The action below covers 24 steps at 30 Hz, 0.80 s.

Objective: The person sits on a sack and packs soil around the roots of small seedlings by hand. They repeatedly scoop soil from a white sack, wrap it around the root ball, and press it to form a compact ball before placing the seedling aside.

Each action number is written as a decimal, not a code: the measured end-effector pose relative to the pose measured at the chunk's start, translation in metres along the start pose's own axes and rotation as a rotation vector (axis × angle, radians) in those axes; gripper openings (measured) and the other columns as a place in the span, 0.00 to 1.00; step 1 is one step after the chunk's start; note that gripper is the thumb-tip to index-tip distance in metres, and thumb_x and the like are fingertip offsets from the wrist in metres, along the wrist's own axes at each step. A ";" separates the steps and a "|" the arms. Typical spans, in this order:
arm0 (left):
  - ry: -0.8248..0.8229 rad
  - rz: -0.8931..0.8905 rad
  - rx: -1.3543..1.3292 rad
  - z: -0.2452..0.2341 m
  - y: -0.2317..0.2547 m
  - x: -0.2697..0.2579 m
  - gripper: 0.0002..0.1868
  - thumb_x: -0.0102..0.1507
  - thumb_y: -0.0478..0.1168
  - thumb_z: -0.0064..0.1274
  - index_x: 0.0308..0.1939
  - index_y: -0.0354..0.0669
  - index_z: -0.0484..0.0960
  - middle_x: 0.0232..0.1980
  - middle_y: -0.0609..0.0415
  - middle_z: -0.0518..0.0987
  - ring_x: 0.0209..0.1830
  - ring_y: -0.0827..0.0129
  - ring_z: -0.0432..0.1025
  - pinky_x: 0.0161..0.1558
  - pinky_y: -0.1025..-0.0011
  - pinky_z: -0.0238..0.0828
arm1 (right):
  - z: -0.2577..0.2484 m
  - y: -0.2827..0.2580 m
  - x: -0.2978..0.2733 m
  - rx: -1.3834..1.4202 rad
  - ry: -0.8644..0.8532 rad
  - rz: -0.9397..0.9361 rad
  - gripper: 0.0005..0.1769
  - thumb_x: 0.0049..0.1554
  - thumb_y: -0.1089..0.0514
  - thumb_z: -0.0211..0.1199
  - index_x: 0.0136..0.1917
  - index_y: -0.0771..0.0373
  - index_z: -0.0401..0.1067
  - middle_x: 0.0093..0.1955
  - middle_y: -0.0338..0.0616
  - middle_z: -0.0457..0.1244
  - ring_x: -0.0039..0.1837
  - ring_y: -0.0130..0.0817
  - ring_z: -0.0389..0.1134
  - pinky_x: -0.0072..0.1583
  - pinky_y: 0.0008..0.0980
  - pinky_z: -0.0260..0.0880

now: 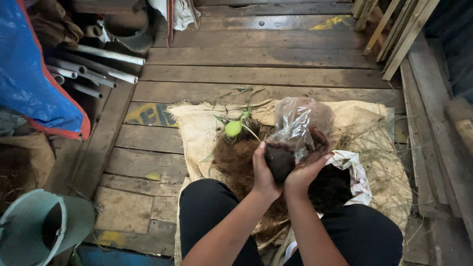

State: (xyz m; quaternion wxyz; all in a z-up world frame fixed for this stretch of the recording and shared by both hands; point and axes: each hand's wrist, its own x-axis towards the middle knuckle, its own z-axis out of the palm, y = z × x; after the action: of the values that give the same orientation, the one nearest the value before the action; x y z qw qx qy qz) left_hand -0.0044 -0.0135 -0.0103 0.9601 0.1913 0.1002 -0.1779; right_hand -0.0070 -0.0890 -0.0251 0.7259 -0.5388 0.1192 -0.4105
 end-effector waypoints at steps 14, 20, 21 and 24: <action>0.026 0.049 0.233 0.008 0.002 0.006 0.17 0.69 0.49 0.59 0.53 0.44 0.75 0.46 0.55 0.80 0.43 0.69 0.78 0.46 0.66 0.80 | -0.005 0.007 0.012 0.122 -0.062 -0.109 0.43 0.68 0.24 0.35 0.73 0.63 0.57 0.74 0.53 0.58 0.78 0.46 0.57 0.80 0.47 0.53; 0.136 -0.077 0.141 0.009 0.008 0.008 0.24 0.67 0.62 0.51 0.47 0.44 0.75 0.40 0.50 0.81 0.35 0.63 0.79 0.38 0.64 0.80 | 0.002 0.002 0.001 -0.036 -0.123 -0.150 0.43 0.69 0.24 0.32 0.72 0.64 0.57 0.72 0.52 0.58 0.75 0.44 0.59 0.77 0.44 0.55; 0.131 -0.088 0.133 0.010 0.009 0.007 0.26 0.67 0.64 0.50 0.46 0.44 0.75 0.39 0.48 0.81 0.33 0.62 0.79 0.37 0.63 0.80 | 0.004 0.000 0.000 -0.060 -0.138 -0.180 0.43 0.69 0.24 0.32 0.72 0.64 0.57 0.72 0.52 0.58 0.74 0.44 0.59 0.77 0.44 0.55; 0.114 -0.070 0.125 0.013 0.008 0.003 0.26 0.67 0.62 0.49 0.49 0.42 0.77 0.41 0.50 0.83 0.35 0.64 0.80 0.38 0.64 0.81 | 0.009 -0.011 -0.001 -0.103 -0.145 -0.200 0.41 0.71 0.27 0.34 0.70 0.66 0.58 0.71 0.53 0.59 0.74 0.44 0.60 0.76 0.44 0.57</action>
State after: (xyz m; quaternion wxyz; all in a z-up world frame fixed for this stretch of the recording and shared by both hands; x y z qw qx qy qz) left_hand 0.0026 -0.0127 0.0030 0.9322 0.2569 0.1501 -0.2061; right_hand -0.0071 -0.0825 -0.0121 0.6596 -0.6127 0.0332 -0.4341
